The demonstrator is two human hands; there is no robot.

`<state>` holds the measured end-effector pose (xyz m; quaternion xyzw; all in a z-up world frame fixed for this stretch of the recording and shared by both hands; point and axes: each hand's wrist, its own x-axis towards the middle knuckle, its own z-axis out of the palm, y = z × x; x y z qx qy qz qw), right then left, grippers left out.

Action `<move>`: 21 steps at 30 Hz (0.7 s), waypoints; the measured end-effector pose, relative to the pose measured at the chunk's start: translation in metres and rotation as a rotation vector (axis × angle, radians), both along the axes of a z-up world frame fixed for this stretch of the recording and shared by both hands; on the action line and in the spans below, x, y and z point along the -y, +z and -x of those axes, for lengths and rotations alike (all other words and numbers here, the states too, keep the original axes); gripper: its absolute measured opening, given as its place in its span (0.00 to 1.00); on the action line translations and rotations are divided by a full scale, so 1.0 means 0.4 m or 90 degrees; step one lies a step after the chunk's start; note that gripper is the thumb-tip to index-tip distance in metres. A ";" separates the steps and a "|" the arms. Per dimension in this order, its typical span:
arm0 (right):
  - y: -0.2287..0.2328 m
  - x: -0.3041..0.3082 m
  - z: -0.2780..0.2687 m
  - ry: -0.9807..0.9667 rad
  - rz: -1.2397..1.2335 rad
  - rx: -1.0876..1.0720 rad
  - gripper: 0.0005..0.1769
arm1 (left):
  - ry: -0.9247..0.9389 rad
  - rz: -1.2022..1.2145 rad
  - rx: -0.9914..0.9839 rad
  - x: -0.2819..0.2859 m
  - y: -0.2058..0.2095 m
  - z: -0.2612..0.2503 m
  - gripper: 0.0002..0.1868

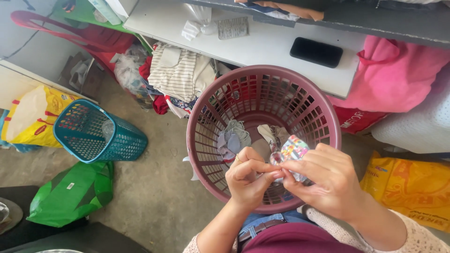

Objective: The person sorts through clothing items in a laundry basket, matches socks, and packs them into a large clear plastic bag.

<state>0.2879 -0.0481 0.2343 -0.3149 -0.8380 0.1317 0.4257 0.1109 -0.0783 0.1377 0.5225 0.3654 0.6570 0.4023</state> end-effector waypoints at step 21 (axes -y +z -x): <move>-0.015 0.008 -0.002 0.038 -0.015 -0.044 0.12 | -0.066 -0.086 0.036 0.009 0.016 0.035 0.11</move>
